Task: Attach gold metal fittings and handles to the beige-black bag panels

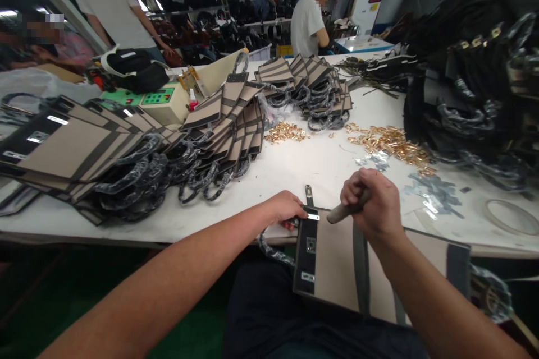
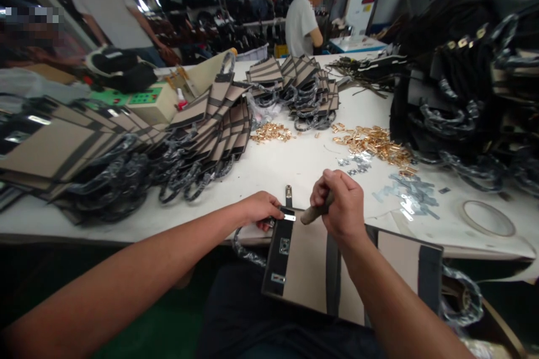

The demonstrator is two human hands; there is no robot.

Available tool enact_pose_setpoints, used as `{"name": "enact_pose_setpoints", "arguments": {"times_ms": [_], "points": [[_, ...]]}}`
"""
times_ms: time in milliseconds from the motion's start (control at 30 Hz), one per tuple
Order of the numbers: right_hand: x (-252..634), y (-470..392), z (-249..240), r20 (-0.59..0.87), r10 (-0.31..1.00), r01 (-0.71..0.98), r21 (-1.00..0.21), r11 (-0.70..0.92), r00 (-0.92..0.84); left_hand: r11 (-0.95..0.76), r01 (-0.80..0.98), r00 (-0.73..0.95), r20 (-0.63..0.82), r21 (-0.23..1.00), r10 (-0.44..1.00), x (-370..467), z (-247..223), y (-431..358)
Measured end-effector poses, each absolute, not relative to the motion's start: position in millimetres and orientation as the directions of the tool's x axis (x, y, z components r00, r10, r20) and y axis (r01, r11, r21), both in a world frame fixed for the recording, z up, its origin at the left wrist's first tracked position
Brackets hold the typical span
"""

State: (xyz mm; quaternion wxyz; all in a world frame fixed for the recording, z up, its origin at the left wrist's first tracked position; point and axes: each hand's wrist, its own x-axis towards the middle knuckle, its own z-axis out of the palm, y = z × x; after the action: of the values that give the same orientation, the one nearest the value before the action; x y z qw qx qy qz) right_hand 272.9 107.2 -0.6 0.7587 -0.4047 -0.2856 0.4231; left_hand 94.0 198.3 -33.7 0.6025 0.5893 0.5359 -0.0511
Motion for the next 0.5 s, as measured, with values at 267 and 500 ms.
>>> {"name": "enact_pose_setpoints", "arguments": {"times_ms": [267,500], "points": [[269,124,-39,-0.135,0.771,-0.61,-0.7,0.37,0.623,0.37,0.649,0.446,-0.727,0.664,0.522,92,-35,198],[250,112,-36,0.101,0.76,-0.424,-0.779,0.462,0.643,0.398,0.626,0.45,-0.728,0.671,0.518,92,-39,200]]}}
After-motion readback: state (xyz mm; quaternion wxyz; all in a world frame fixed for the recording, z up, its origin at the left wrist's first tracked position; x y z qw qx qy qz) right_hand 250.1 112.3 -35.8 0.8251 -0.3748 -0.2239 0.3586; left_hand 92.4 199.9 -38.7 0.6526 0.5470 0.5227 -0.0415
